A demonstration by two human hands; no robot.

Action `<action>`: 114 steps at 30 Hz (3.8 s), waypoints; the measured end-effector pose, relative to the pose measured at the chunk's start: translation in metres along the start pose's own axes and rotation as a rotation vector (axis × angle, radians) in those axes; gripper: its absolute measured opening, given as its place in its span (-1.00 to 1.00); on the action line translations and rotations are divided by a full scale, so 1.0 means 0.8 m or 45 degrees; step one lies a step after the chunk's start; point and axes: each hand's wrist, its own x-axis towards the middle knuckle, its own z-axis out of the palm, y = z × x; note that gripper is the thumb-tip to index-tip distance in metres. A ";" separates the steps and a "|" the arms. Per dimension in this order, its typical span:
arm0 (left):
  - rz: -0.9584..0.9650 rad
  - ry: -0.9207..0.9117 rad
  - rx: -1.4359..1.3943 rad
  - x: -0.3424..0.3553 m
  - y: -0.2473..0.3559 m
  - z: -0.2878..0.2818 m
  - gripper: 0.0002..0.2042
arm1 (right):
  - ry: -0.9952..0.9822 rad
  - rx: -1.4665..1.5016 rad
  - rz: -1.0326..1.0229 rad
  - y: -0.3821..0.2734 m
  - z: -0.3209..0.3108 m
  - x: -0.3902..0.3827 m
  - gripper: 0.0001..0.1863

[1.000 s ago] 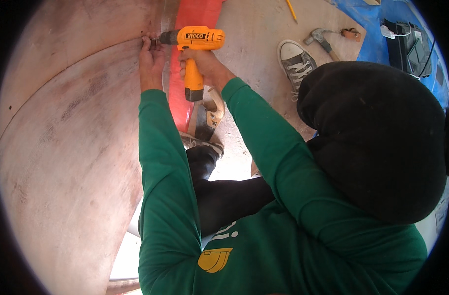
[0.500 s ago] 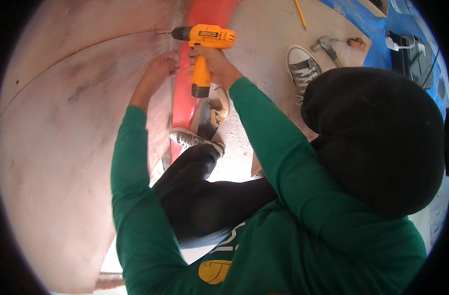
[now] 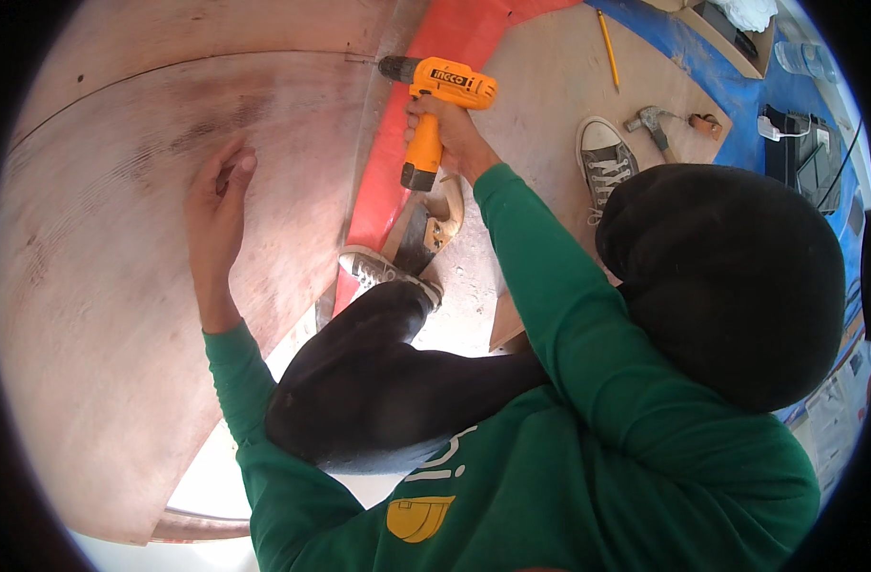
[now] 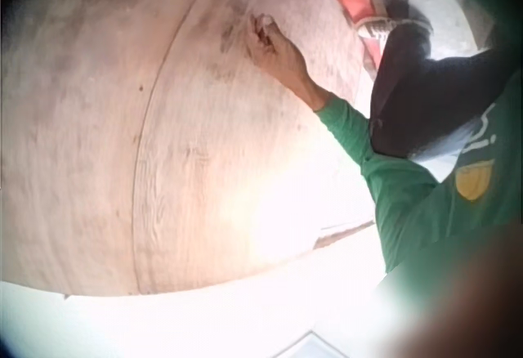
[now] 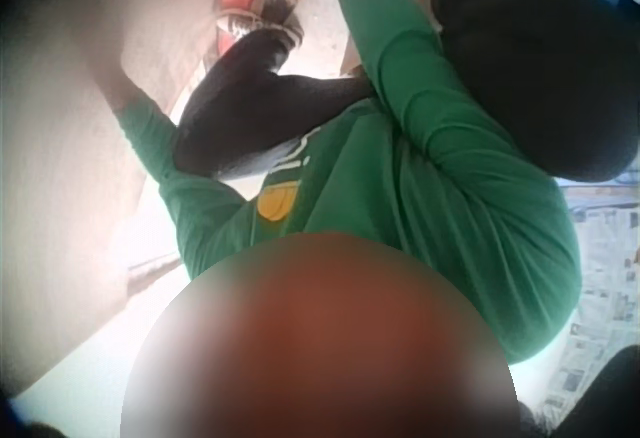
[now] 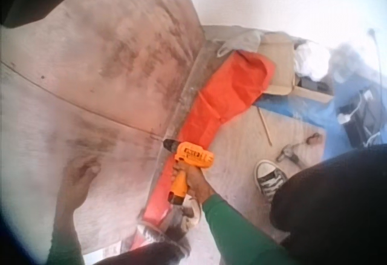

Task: The person installs a large curved wooden panel onto a wall using a cordless drill. They position the panel, align it with existing wooden supports, and drive screws into the panel to secure it in place.

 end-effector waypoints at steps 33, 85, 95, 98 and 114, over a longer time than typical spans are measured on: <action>0.226 0.120 0.306 0.005 0.007 0.016 -0.61 | 0.032 -0.059 -0.020 0.002 -0.001 0.007 -0.72; 0.178 0.087 0.365 0.003 0.006 0.012 -0.57 | 0.092 -0.104 -0.041 0.013 -0.003 0.033 -0.75; 0.146 0.105 0.365 0.004 0.003 0.011 -0.57 | 0.112 -0.174 -0.037 0.021 0.002 0.045 -0.80; 0.134 0.106 0.342 0.002 0.000 0.011 -0.57 | 0.120 -0.172 -0.009 0.021 0.007 0.046 -0.80; -0.020 -0.334 0.105 -0.045 -0.011 -0.032 -0.55 | -0.026 -0.293 -0.088 0.002 -0.032 0.024 -0.78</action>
